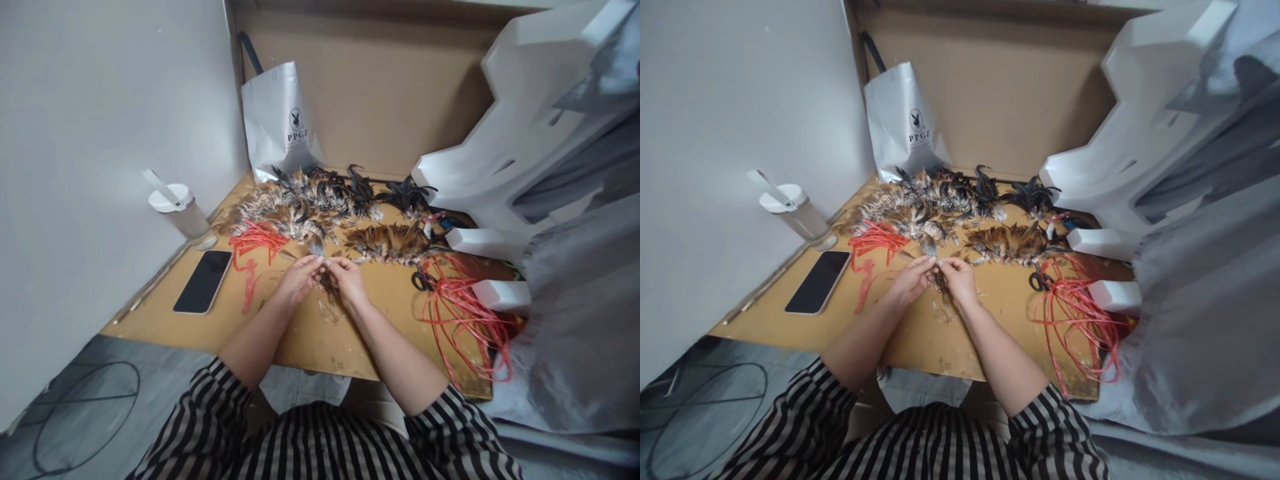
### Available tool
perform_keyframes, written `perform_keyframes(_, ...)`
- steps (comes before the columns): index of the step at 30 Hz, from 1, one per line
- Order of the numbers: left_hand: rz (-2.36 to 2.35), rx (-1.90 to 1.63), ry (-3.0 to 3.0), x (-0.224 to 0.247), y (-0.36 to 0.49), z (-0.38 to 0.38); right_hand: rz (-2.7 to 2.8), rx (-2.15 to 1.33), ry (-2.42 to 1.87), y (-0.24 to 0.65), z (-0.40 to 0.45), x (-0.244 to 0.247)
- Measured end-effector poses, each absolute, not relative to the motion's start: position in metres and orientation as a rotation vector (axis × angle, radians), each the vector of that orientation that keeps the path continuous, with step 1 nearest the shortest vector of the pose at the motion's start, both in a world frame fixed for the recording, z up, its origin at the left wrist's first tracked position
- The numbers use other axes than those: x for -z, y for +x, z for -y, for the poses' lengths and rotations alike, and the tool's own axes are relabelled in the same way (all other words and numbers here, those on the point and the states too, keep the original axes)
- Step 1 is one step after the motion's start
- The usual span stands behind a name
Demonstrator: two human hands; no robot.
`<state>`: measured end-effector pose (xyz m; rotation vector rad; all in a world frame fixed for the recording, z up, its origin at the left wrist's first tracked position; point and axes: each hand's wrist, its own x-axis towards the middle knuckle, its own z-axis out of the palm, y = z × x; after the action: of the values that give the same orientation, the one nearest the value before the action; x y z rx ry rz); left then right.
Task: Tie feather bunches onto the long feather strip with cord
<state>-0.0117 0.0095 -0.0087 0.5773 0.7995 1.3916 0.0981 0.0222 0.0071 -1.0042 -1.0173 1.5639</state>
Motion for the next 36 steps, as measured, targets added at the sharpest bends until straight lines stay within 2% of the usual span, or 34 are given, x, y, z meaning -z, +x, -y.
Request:
perform_keyframes(16,-0.789,-1.402,0.61,0.009,-0.012,-0.009,1.486,-1.126,-1.043,0.104,-0.026,0.008)
perform_keyframes(21,-0.813,-1.402,0.626,0.008,-0.011,-0.009,1.545,-1.088,-1.056,0.105,-0.027,0.009)
perform_keyframes(32,-0.733,-1.422,0.624,0.011,-0.014,-0.011,1.251,-1.676,-0.957,0.111,-0.029,-0.005)
perform_keyframes(36,-0.728,-1.419,0.629,0.008,-0.013,-0.009,1.199,-1.783,-0.916,0.109,-0.029,-0.004)
